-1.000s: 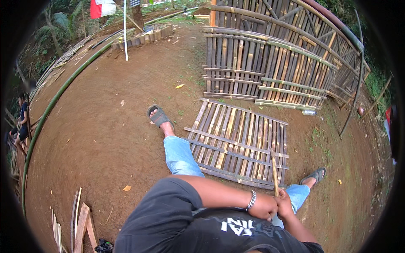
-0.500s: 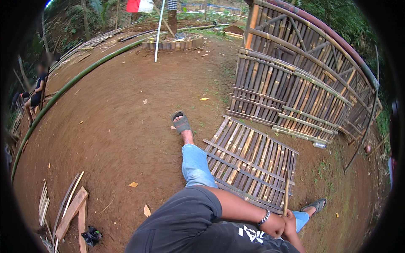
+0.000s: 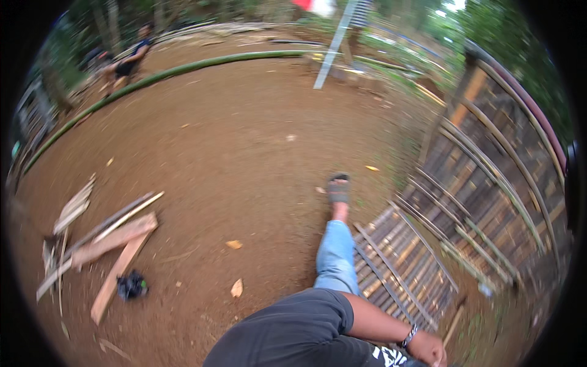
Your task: The person sits on the ground and uses a hammer to drive nails into a wooden lattice structure. They repeatedly pick up nails and hammer them into the slats. Later, they stand up, pick up a wooden plank, and place it on the structure.
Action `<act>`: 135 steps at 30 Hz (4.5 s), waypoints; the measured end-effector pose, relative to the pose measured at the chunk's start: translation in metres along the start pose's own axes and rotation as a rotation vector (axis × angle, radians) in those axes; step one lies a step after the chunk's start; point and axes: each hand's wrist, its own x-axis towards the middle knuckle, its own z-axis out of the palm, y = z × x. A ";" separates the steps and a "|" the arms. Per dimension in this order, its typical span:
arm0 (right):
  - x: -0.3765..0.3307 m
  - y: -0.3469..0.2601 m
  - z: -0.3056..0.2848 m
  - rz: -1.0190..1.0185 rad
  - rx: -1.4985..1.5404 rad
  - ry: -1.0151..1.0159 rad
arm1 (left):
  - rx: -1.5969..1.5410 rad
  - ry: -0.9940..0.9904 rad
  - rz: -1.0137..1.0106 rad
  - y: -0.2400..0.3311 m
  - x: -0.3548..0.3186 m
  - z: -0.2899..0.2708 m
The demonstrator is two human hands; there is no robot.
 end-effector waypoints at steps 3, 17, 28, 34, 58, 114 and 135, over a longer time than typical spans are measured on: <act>-0.001 -0.055 0.011 0.079 0.032 0.031 | -0.127 0.018 -0.264 0.036 -0.035 -0.032; 0.042 -0.151 0.032 -0.273 0.101 -0.145 | 0.339 0.782 -0.497 0.128 -0.065 -0.082; 0.084 -0.153 -0.022 -0.154 0.117 -0.143 | 0.763 0.574 -0.449 0.181 -0.054 -0.095; 0.152 -0.180 -0.049 -0.082 0.121 -0.036 | 1.071 0.337 -0.361 0.162 0.038 -0.189; 0.560 -0.023 0.016 -0.246 -1.085 -0.523 | 1.275 0.974 -1.211 0.050 -0.253 -0.376; -0.394 0.244 1.151 -1.404 -1.588 -1.846 | -0.225 3.764 0.343 0.374 -0.726 0.178; -0.258 0.081 0.930 1.996 -0.624 -1.876 | -0.055 3.290 0.819 0.472 -0.704 0.111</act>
